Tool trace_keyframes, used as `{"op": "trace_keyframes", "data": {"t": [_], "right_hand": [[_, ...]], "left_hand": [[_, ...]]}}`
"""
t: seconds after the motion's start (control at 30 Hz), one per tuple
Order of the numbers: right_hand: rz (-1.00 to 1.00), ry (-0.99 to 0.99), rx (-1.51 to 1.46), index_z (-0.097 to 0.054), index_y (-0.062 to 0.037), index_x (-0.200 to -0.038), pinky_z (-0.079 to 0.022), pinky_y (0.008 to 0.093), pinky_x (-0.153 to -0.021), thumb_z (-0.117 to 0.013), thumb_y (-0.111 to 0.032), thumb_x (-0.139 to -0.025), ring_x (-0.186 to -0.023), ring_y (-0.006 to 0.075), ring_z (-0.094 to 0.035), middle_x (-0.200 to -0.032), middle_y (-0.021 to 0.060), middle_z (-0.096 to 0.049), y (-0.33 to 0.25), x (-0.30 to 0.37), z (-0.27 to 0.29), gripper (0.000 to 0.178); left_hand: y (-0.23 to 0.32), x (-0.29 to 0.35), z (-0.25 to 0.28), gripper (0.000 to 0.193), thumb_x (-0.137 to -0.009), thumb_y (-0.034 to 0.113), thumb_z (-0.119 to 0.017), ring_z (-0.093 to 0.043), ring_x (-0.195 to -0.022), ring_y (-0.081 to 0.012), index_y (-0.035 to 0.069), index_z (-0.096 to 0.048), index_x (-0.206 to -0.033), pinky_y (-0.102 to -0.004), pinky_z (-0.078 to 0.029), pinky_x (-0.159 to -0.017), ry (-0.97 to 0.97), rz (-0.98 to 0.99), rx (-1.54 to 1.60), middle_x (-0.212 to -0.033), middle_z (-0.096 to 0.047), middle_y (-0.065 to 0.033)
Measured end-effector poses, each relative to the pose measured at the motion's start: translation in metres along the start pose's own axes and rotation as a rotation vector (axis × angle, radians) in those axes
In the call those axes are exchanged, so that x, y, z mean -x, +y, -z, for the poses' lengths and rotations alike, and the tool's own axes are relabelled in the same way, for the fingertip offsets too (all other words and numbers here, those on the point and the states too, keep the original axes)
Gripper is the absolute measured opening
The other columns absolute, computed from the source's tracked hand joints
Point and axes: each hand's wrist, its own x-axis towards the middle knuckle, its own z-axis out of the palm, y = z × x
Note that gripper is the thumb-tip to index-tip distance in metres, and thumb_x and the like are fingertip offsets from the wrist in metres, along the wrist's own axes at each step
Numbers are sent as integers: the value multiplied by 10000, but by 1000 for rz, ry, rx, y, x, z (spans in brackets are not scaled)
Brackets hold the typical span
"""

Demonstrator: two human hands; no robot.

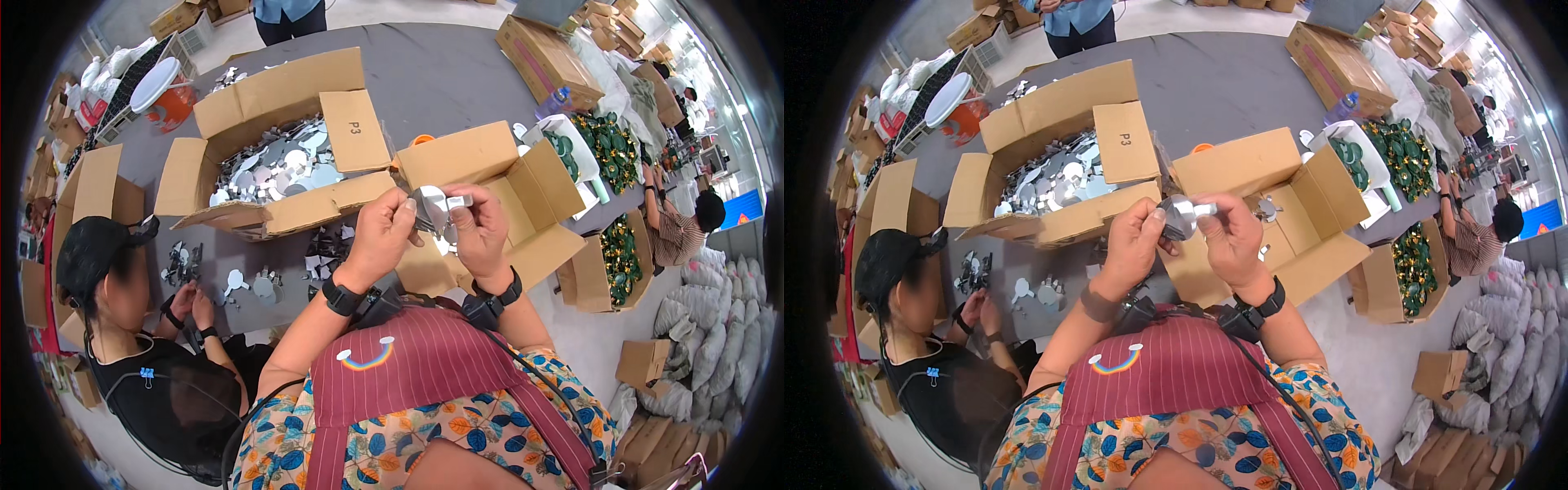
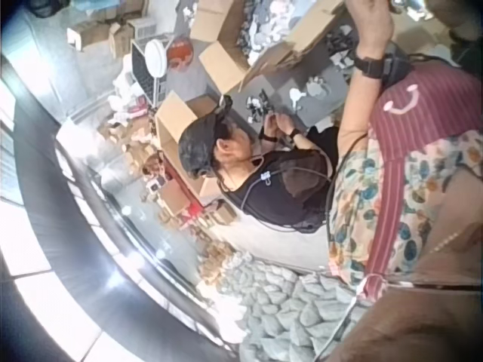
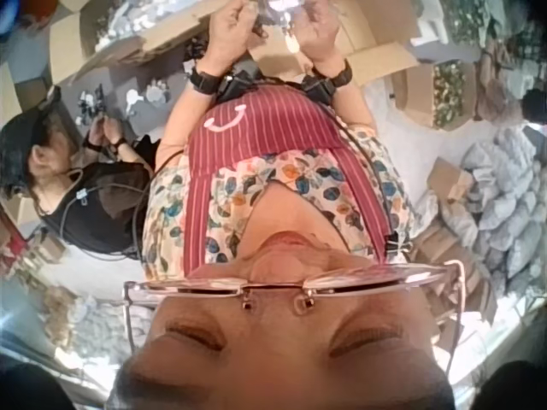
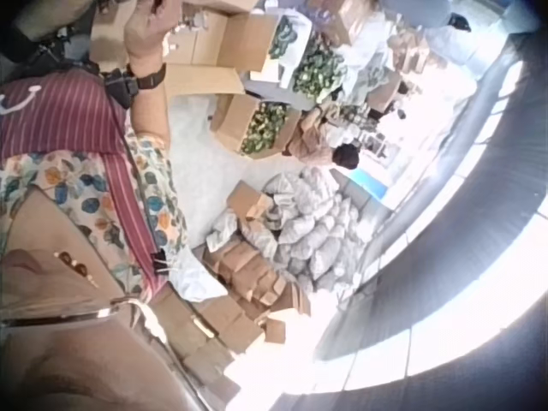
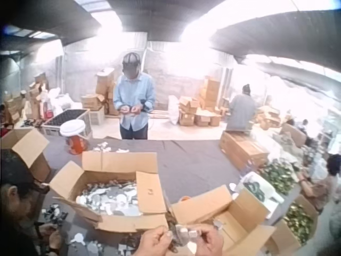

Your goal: The person picks up metal pieces from a box, peels off a protective white film, and places them into a separate box. They then snap black plastic parts onto the metal pieces and place the assembled units into the box.

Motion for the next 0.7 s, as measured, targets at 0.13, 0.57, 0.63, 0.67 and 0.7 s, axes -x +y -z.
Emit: {"op": "trace_keyframes", "data": {"t": [0.13, 0.57, 0.63, 0.67, 0.7], "right_hand": [[-191, 184, -399, -514, -3, -1047, -498, 259, -744, -559, -162, -913, -870, 127, -587, -980, 79, -604, 12, 1, -2, 213], [-257, 751, -493, -531, -9, -1001, -516, 259, -715, -541, -79, -905, -825, 142, -619, -909, 80, -605, 65, 3, 111, 118], [-435, 574, -267, -530, 5, -983, -528, 261, -667, -546, -36, -877, -797, 146, -624, -881, 97, -604, 108, 28, 150, 114], [-442, 575, -263, -530, 5, -983, -528, 261, -667, -546, -36, -877, -797, 146, -624, -881, 97, -604, 127, 36, 149, 114], [-625, 492, -85, -524, 13, -979, -537, 268, -648, -544, -20, -859, -772, 148, -624, -880, 106, -601, 140, 44, 145, 126]], "left_hand": [[-2, 0, -1, 226, -938, 134, -444, -522, -489, -91, 28, -458, -739, -240, -471, -464, 15, -22, -58, -611, -513, -23], [-3, 21, 41, 192, -928, 146, -463, -471, -444, -59, 39, -467, -769, -220, -426, -421, 122, 145, -37, -572, -469, 8], [-12, 30, 51, 153, -926, 139, -466, -464, -464, -51, 31, -495, -822, -220, -422, -425, -59, 206, -257, -589, -468, 15], [-23, 33, 54, 128, -923, 130, -465, -460, -476, -47, 29, -515, -862, -217, -419, -428, -136, 212, -389, -600, -468, 19], [-30, 36, 53, 110, -914, 105, -466, -447, -498, -40, 39, -552, -937, -210, -397, -429, -168, 243, -374, -619, -471, 21]]}}
